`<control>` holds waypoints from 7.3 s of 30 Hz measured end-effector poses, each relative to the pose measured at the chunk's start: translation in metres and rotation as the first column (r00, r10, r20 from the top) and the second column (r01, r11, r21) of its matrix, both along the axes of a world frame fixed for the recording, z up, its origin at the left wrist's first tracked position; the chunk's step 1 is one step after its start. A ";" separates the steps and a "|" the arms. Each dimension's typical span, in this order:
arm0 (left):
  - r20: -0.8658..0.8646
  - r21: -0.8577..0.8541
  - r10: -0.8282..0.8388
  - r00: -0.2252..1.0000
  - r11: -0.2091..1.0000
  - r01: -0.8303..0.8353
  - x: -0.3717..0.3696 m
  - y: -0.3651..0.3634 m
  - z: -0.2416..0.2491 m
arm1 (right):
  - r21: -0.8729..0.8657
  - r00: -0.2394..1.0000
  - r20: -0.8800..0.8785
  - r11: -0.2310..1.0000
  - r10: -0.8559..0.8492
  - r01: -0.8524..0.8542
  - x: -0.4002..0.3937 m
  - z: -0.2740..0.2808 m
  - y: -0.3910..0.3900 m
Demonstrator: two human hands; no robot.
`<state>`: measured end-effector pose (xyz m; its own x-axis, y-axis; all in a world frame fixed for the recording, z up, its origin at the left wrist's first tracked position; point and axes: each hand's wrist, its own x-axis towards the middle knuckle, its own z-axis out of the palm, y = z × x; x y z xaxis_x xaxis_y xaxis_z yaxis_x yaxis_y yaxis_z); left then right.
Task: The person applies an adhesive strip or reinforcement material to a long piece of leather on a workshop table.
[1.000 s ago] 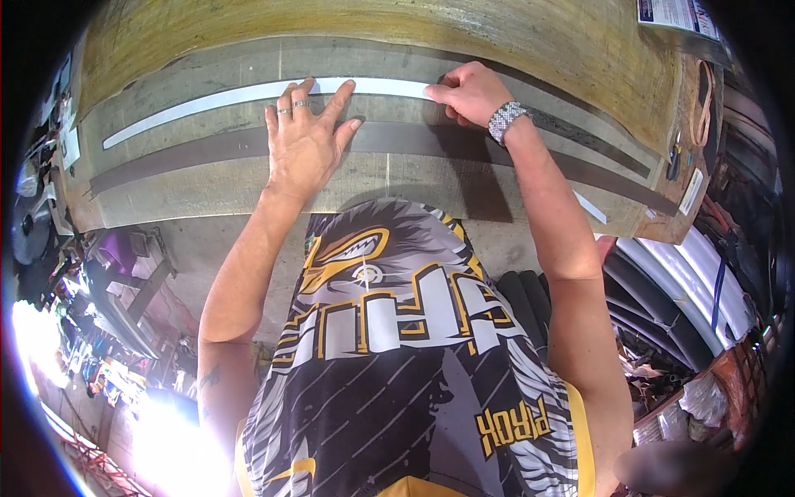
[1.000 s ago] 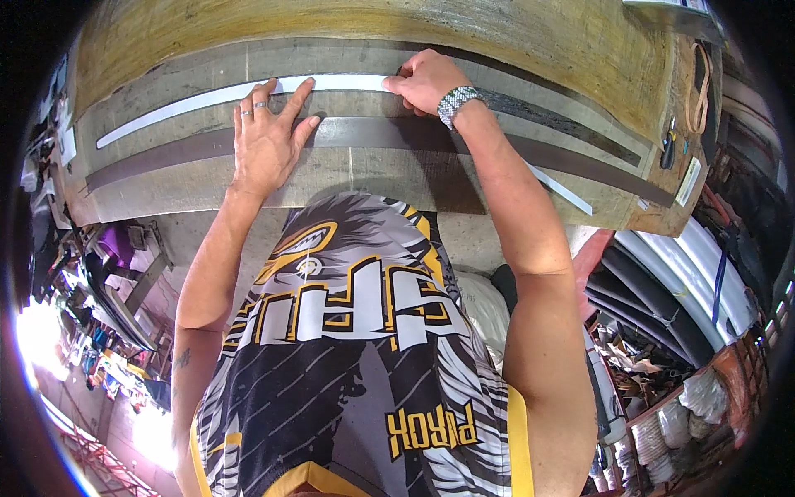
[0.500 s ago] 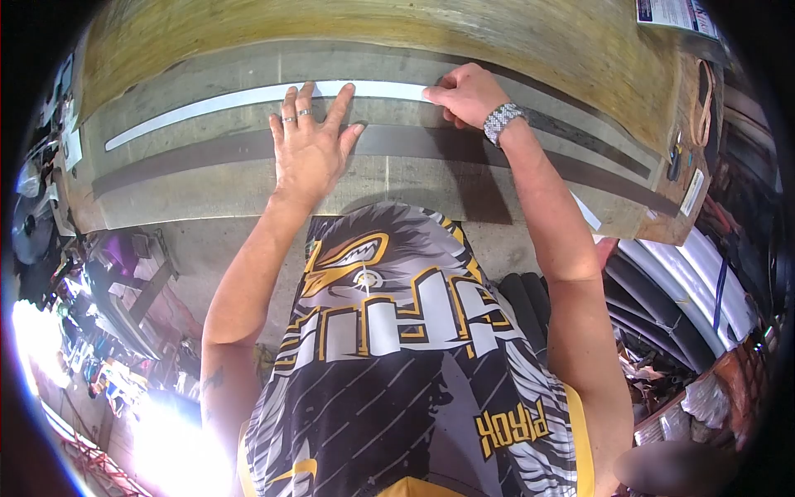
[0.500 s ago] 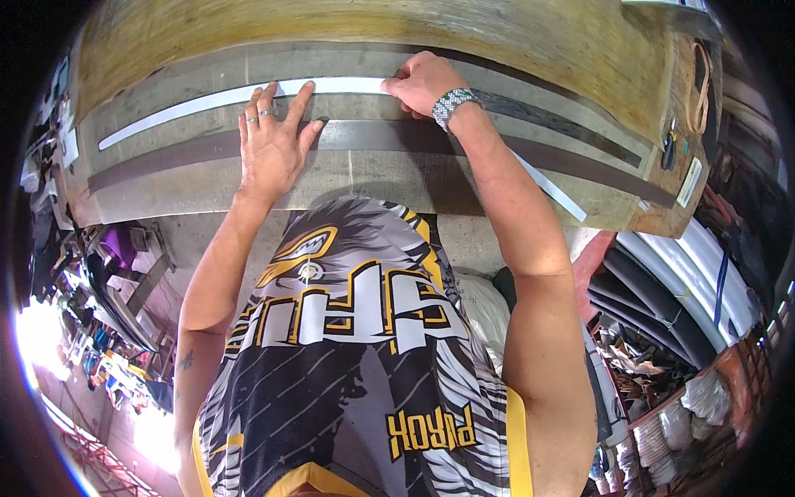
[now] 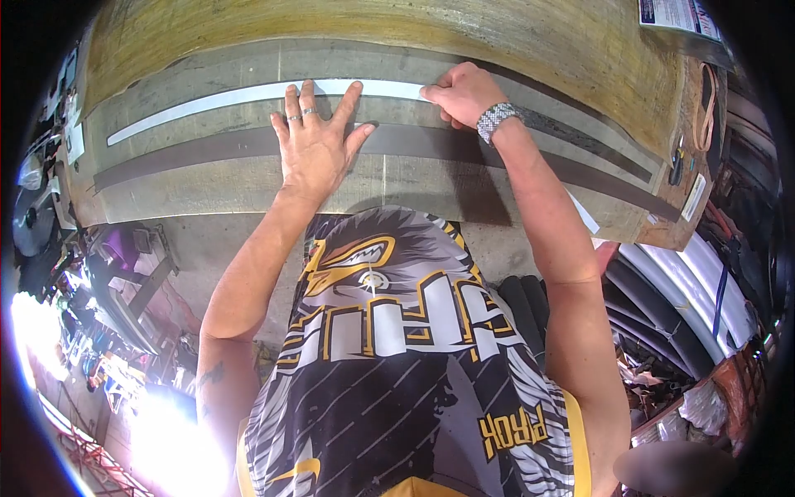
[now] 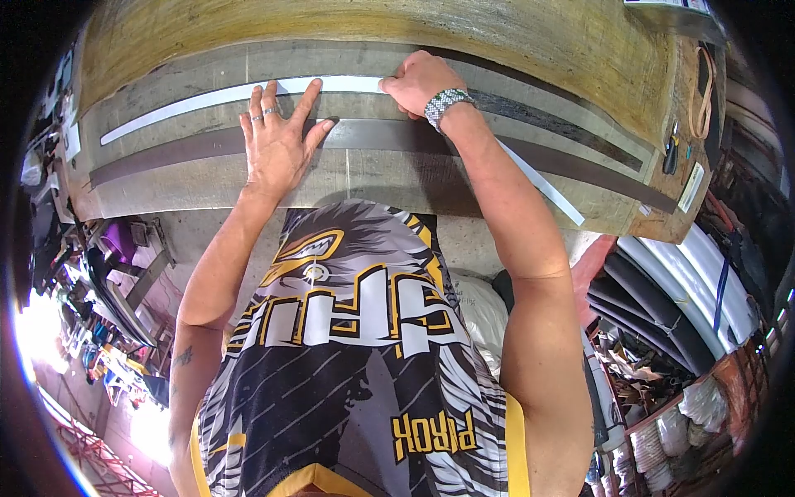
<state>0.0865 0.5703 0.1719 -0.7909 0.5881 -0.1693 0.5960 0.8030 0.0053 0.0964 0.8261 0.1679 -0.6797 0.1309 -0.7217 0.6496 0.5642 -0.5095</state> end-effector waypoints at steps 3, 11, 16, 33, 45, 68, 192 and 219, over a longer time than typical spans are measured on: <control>-0.033 0.068 -0.033 0.999 0.997 0.035 0.008 0.010 0.000 | 0.012 1.000 0.007 1.000 -0.005 0.005 -0.001 -0.001 -0.001; 0.102 0.325 -0.152 0.983 0.939 0.111 0.023 0.052 0.001 | -0.165 0.998 0.070 0.986 0.008 0.004 -0.001 -0.002 0.011; 0.109 0.286 -0.136 0.985 0.953 0.100 0.020 0.053 0.008 | -0.591 0.991 0.130 0.800 -0.030 0.102 0.021 0.005 0.051; 0.151 0.163 -0.131 0.980 0.981 0.106 0.019 0.068 0.023 | -0.003 0.992 -0.082 0.995 0.098 -0.099 0.055 -0.003 0.096; 0.053 0.147 -0.155 0.986 0.978 0.146 0.021 0.070 0.017 | -0.015 0.996 -0.080 0.999 0.041 -0.042 0.054 -0.006 0.094; 0.089 0.071 -0.129 0.988 0.990 0.122 0.023 0.072 0.013 | -0.003 0.999 -0.054 1.000 -0.001 0.001 0.051 -0.001 0.088; 0.191 0.594 0.025 0.981 0.793 -0.136 0.056 0.183 -0.025 | -0.001 0.995 -0.041 0.996 0.087 -0.087 0.112 0.000 0.198; 0.062 0.737 -0.154 0.986 0.673 0.059 0.087 0.227 -0.034 | 0.147 0.991 -0.077 0.984 0.113 -0.101 0.110 -0.006 0.189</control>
